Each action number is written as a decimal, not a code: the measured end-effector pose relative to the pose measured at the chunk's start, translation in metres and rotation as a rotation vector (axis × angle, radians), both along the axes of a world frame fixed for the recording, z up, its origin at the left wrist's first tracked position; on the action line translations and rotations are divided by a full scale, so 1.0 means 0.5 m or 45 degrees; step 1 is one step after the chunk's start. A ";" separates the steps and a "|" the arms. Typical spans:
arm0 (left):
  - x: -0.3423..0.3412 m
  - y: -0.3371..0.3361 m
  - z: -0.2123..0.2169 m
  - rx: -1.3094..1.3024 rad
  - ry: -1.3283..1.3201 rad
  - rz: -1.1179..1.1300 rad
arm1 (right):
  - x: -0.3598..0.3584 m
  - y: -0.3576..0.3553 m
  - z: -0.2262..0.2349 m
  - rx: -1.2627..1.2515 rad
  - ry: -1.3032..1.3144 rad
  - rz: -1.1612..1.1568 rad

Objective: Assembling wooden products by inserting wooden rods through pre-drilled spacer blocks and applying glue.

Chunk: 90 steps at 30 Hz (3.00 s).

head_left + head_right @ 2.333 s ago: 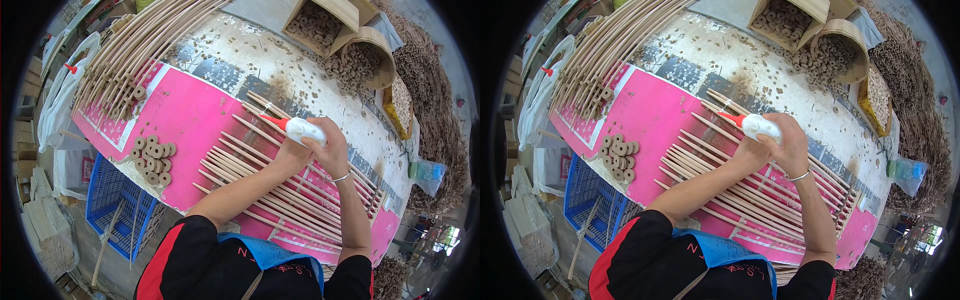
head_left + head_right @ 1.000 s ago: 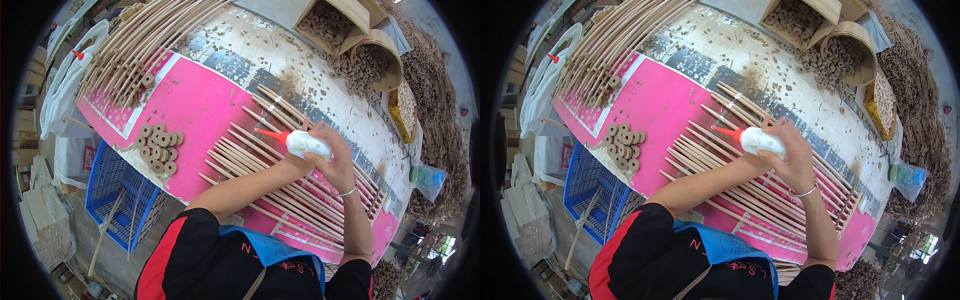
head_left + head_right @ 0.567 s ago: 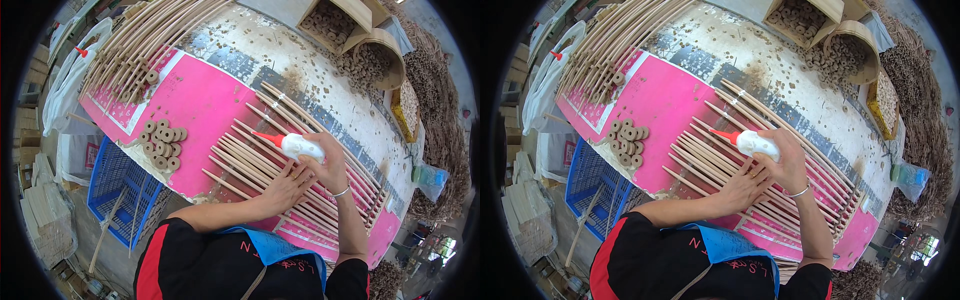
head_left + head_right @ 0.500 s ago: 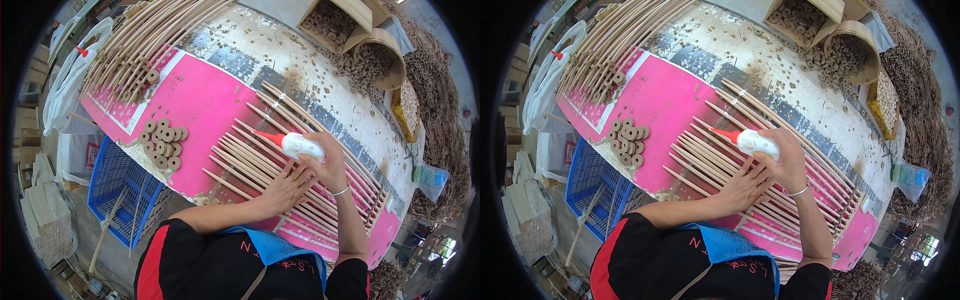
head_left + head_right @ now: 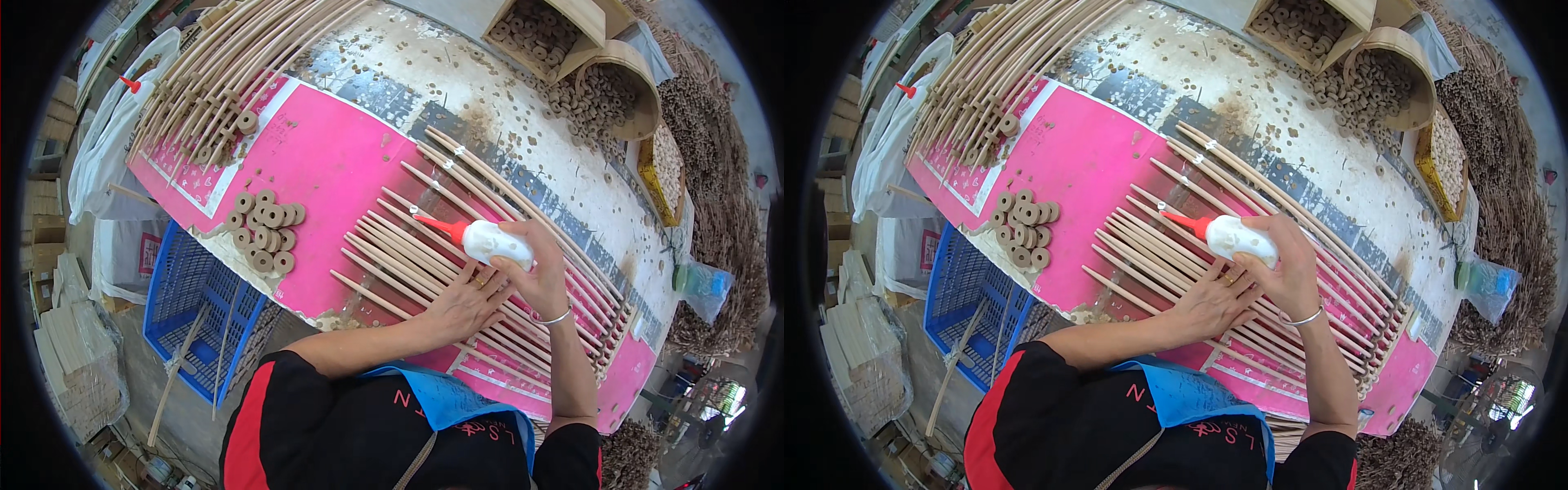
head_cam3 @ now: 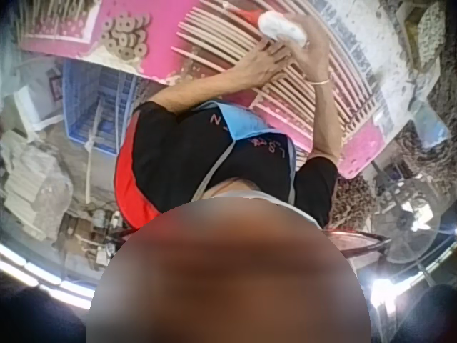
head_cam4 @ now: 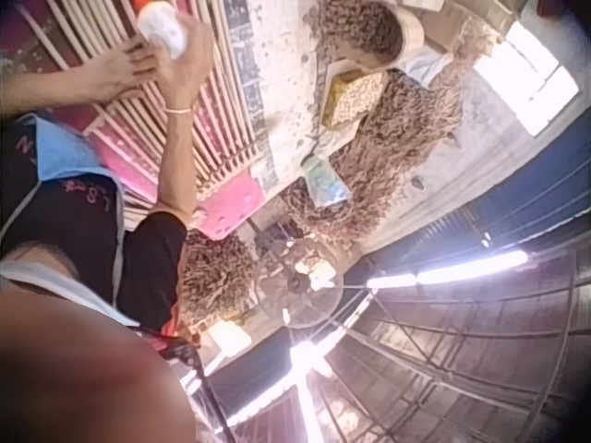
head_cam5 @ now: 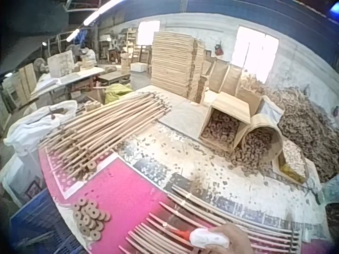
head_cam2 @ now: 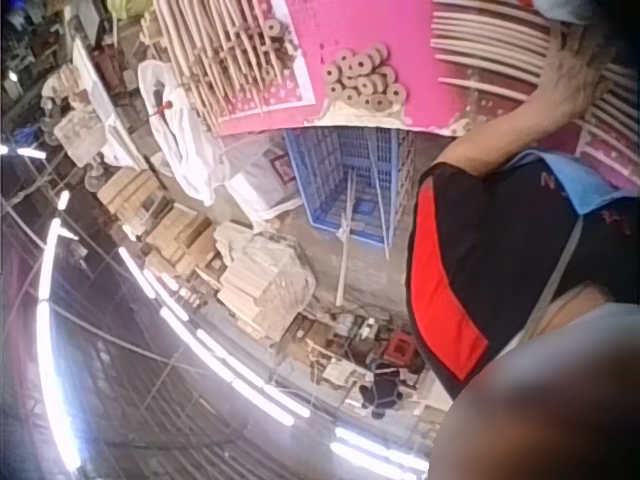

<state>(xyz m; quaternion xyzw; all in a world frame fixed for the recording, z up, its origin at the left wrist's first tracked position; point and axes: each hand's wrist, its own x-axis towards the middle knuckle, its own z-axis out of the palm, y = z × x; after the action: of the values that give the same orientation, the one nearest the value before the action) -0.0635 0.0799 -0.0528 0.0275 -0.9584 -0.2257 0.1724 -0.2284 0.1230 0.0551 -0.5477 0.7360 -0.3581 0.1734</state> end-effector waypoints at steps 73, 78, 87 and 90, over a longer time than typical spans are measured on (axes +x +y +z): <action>0.029 0.012 -0.057 -0.081 0.407 0.014 | 0.079 0.005 0.002 0.039 0.018 0.135; 0.031 0.020 -0.057 -0.097 0.468 0.099 | 0.077 0.014 0.003 0.055 0.017 0.121; 0.034 0.033 -0.105 -0.829 -0.007 0.014 | 0.087 0.015 0.009 0.049 -0.028 0.162; 0.038 0.033 -0.099 -0.952 -0.042 0.032 | 0.091 0.012 0.006 0.058 -0.038 0.162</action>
<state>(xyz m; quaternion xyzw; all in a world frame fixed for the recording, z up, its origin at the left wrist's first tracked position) -0.0448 0.0963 -0.1022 -0.0219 -0.9768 0.1426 0.1579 -0.1828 0.1290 0.0578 -0.5839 0.7049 -0.3378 0.2191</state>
